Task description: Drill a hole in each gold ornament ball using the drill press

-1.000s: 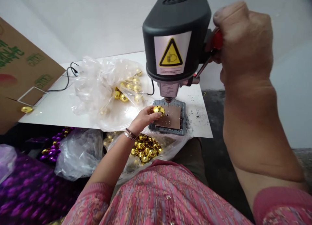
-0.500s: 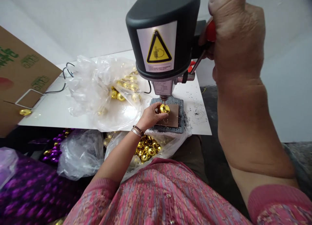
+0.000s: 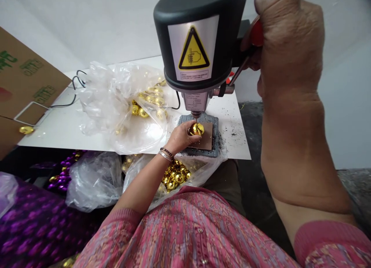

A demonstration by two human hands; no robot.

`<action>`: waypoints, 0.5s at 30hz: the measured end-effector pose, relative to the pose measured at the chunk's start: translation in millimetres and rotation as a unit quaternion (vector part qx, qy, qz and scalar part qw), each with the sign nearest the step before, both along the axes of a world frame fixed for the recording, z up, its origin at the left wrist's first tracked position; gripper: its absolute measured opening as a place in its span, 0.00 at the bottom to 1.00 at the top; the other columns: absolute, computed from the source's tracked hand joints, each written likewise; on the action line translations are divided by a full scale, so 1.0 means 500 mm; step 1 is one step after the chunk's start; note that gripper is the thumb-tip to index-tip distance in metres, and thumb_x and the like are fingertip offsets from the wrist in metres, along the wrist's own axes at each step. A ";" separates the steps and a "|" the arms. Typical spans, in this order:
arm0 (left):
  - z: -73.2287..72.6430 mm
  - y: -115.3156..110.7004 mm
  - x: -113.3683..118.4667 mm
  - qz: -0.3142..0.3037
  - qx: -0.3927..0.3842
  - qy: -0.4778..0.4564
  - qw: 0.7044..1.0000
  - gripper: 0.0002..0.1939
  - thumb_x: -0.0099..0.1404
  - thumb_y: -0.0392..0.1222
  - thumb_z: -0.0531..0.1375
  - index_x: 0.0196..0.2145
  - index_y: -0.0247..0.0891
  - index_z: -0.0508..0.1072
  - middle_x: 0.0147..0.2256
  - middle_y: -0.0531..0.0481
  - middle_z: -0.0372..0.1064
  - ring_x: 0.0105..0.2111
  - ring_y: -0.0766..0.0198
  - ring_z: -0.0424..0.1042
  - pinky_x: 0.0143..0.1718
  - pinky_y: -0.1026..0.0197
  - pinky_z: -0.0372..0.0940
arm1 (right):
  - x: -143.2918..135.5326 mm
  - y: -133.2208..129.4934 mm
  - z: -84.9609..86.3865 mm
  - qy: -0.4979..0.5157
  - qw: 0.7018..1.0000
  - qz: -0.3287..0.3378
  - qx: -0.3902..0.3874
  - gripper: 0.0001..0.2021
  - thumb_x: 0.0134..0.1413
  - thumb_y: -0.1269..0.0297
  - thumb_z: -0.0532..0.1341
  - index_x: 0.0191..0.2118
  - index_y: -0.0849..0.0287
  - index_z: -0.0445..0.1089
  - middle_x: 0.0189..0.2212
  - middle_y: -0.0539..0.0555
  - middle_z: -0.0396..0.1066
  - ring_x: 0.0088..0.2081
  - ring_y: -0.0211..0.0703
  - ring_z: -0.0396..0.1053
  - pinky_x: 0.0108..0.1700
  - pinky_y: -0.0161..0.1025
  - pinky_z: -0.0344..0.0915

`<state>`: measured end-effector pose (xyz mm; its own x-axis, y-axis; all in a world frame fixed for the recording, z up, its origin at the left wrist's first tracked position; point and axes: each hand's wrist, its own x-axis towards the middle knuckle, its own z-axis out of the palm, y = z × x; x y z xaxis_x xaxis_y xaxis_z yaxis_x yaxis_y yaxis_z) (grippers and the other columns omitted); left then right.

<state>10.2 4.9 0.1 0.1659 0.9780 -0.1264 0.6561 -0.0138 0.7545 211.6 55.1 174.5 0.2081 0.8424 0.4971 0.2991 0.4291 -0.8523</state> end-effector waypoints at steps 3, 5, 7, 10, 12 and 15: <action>-0.002 0.001 0.001 -0.003 -0.014 -0.012 1.000 0.34 0.57 0.39 0.75 0.62 0.39 0.81 0.43 0.49 0.83 0.41 0.58 0.79 0.46 0.60 0.72 | -0.003 -0.012 -0.004 0.044 0.999 0.018 0.008 0.15 0.75 0.65 0.52 0.32 0.60 0.60 0.20 0.43 0.59 0.25 0.26 0.60 0.36 0.30 0.63; -0.006 0.002 -0.001 -0.003 -0.018 -0.022 1.000 0.33 0.57 0.40 0.74 0.61 0.39 0.81 0.42 0.50 0.82 0.39 0.59 0.78 0.44 0.61 0.72 | -0.005 -0.036 -0.011 0.037 0.997 0.038 0.052 0.16 0.74 0.62 0.55 0.31 0.61 0.60 0.22 0.43 0.60 0.26 0.24 0.58 0.35 0.30 0.60; -0.012 0.001 -0.002 -0.004 -0.016 -0.033 0.999 0.32 0.57 0.40 0.74 0.61 0.39 0.82 0.42 0.50 0.82 0.39 0.59 0.77 0.42 0.61 0.71 | -0.005 -0.076 -0.025 0.002 0.996 0.039 0.075 0.19 0.72 0.59 0.59 0.29 0.60 0.57 0.23 0.44 0.58 0.26 0.23 0.56 0.33 0.30 0.55; -0.021 0.000 -0.003 -0.007 -0.007 -0.045 0.999 0.31 0.58 0.40 0.74 0.60 0.39 0.82 0.42 0.51 0.83 0.39 0.60 0.77 0.42 0.62 0.70 | -0.001 -0.148 -0.060 -0.052 0.997 0.021 0.055 0.15 0.66 0.63 0.62 0.29 0.60 0.60 0.22 0.44 0.56 0.26 0.24 0.56 0.30 0.29 0.51; -0.024 0.000 -0.003 -0.011 -0.002 -0.047 0.999 0.30 0.58 0.39 0.73 0.59 0.39 0.82 0.43 0.51 0.83 0.39 0.60 0.77 0.43 0.62 0.70 | 0.003 -0.187 -0.093 -0.107 0.992 0.001 0.060 0.09 0.64 0.66 0.61 0.31 0.60 0.67 0.23 0.43 0.61 0.26 0.24 0.55 0.29 0.28 0.51; -0.024 -0.001 -0.003 -0.012 0.000 -0.040 0.999 0.30 0.59 0.39 0.73 0.60 0.39 0.82 0.43 0.51 0.83 0.39 0.60 0.77 0.44 0.62 0.70 | 0.004 -0.215 -0.147 -0.159 0.980 0.001 0.117 0.07 0.63 0.69 0.59 0.32 0.59 0.69 0.24 0.44 0.64 0.26 0.25 0.58 0.29 0.28 0.54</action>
<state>8.8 4.5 -11.7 0.1995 0.9736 -0.1108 0.5925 -0.0298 0.8050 213.5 -52.2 101.0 0.0097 0.6979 0.7162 0.5322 0.6027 -0.5945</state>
